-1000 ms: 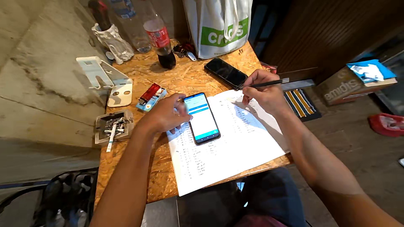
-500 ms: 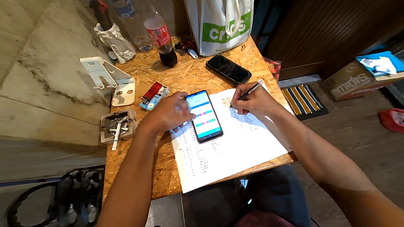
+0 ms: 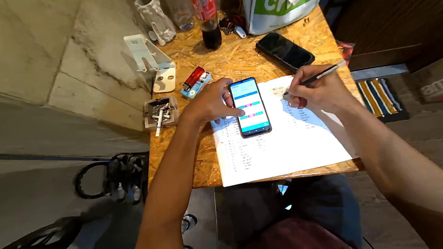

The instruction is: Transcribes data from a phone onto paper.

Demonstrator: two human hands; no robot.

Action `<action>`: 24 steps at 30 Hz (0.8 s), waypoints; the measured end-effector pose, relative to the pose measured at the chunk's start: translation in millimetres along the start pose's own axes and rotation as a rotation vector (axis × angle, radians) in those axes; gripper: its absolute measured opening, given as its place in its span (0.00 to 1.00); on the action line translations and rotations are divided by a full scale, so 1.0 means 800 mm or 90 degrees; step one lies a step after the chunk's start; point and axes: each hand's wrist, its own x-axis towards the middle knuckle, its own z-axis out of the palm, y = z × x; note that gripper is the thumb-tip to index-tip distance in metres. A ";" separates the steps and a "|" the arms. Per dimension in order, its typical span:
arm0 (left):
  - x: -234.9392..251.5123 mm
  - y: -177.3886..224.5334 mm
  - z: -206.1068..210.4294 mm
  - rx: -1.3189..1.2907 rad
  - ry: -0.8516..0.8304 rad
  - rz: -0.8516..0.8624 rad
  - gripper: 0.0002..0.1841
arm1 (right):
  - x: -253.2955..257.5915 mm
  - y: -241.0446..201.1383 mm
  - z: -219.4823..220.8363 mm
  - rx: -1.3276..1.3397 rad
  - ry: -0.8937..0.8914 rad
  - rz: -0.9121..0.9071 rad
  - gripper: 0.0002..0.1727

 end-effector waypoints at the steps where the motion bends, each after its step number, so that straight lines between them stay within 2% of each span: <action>1: 0.000 0.001 0.001 0.005 0.004 0.001 0.57 | -0.001 -0.003 0.002 0.006 0.002 -0.029 0.03; 4: 0.001 0.003 0.001 0.016 0.009 0.001 0.54 | -0.004 -0.015 0.018 0.028 -0.021 -0.094 0.04; 8: 0.002 0.001 0.001 0.009 0.012 0.004 0.46 | -0.011 -0.019 0.041 0.055 -0.096 -0.119 0.18; 12: 0.002 0.002 0.000 -0.001 0.010 -0.007 0.40 | -0.012 -0.016 0.048 0.054 -0.125 -0.155 0.19; 14: 0.002 0.003 0.000 -0.001 0.011 -0.017 0.37 | -0.011 -0.020 0.040 0.008 -0.065 -0.186 0.19; 17: 0.004 0.002 0.001 -0.001 0.015 -0.017 0.36 | -0.006 -0.027 0.008 -0.023 0.102 -0.222 0.18; 20: 0.003 0.002 0.001 -0.004 0.016 -0.011 0.41 | -0.004 -0.028 -0.021 0.025 0.231 -0.260 0.15; 24: 0.004 0.002 0.001 -0.007 0.014 -0.008 0.48 | -0.004 -0.029 -0.027 0.047 0.278 -0.280 0.14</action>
